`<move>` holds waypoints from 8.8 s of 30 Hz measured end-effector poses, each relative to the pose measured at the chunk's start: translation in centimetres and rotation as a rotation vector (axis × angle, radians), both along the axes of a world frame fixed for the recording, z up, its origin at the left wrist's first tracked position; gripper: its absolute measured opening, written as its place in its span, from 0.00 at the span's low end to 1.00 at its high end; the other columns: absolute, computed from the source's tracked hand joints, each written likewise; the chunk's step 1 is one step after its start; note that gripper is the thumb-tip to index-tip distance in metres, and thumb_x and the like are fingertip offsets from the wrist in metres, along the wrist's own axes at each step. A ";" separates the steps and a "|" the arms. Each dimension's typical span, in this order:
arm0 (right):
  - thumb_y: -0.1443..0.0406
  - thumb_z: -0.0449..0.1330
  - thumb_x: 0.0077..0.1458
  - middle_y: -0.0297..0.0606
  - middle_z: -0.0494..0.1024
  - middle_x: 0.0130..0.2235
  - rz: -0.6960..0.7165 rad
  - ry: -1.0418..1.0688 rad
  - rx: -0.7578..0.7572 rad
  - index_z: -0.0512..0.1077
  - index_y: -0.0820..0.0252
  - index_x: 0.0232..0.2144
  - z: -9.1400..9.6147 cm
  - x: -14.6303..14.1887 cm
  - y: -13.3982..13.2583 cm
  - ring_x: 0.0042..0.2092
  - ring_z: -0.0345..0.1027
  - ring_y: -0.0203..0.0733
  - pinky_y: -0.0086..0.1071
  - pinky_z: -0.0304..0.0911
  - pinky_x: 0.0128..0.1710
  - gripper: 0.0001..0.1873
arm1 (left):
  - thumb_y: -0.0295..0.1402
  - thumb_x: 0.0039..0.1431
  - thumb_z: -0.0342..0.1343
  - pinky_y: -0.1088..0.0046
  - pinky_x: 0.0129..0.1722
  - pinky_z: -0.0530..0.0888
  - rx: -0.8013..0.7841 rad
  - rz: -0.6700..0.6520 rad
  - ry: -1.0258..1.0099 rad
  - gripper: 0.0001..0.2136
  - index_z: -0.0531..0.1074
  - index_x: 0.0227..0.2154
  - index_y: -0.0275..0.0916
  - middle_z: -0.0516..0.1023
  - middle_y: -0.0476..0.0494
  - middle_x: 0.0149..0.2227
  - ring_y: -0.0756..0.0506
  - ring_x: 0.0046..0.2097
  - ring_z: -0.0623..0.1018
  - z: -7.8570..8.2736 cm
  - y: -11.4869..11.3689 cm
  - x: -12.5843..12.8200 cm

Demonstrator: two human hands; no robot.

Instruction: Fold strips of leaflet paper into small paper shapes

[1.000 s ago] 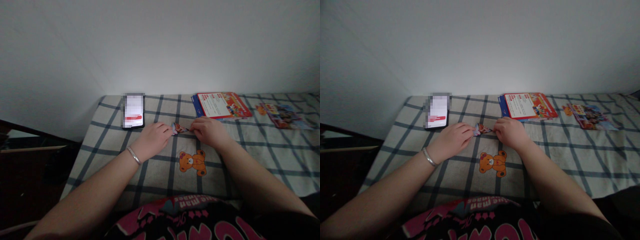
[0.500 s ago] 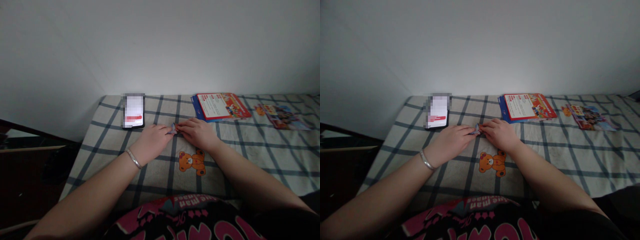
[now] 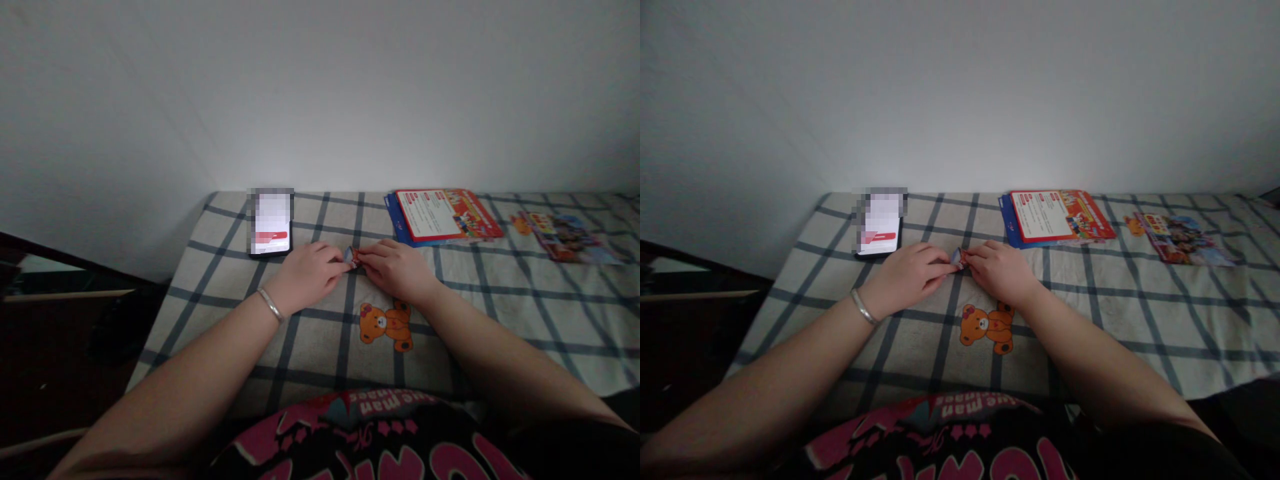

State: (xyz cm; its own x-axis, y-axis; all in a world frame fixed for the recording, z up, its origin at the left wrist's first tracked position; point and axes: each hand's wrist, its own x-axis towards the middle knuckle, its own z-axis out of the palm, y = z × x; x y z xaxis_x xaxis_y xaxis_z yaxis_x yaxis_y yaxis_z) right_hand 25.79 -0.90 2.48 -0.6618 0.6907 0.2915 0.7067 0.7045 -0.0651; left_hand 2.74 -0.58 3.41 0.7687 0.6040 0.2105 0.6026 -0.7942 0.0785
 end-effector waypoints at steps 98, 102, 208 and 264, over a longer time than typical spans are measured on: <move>0.69 0.57 0.55 0.37 0.78 0.36 -0.206 0.628 -0.317 0.74 0.57 0.34 -1.7 0.6 1.3 0.35 0.71 0.37 0.31 0.66 0.33 0.06 | 0.24 0.62 0.56 0.59 0.56 0.73 -0.218 0.039 -0.566 0.14 0.73 0.50 0.42 0.77 0.44 0.51 0.47 0.53 0.75 -2.4 1.6 1.4; 0.69 0.57 0.55 0.37 0.79 0.37 -0.180 0.557 -0.288 0.75 0.56 0.34 -1.5 1.1 1.4 0.38 0.72 0.39 0.32 0.66 0.36 0.07 | 0.26 0.63 0.55 0.60 0.54 0.74 -0.169 -0.002 -0.491 0.15 0.73 0.51 0.45 0.77 0.46 0.51 0.47 0.53 0.76 -2.7 1.6 1.1; 0.55 0.57 0.60 0.47 0.72 0.55 -0.245 0.011 -0.082 0.70 0.59 0.54 0.2 -1.0 -1.0 0.55 0.63 0.54 0.47 0.62 0.53 0.23 | 0.31 0.62 0.53 0.61 0.40 0.71 0.112 0.313 -0.069 0.12 0.72 0.46 0.34 0.75 0.38 0.42 0.39 0.44 0.73 -0.8 -1.6 2.7; 0.62 0.58 0.61 0.38 0.80 0.37 -0.072 0.560 -0.056 0.75 0.56 0.36 0.4 -1.6 -1.0 0.41 0.72 0.40 0.36 0.65 0.44 0.07 | 0.31 0.63 0.54 0.67 0.42 0.72 0.153 0.087 -0.566 0.03 0.71 0.35 0.40 0.73 0.46 0.36 0.46 0.40 0.73 -1.1 0.0 1.4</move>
State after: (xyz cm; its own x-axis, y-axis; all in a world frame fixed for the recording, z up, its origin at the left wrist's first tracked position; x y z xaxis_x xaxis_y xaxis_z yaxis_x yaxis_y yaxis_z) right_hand 24.20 -1.86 2.91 -0.3671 0.7527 0.5465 0.5996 0.6407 -0.4797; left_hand 4.13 -0.61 2.28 0.4606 0.5900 0.6631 0.5638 -0.7715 0.2948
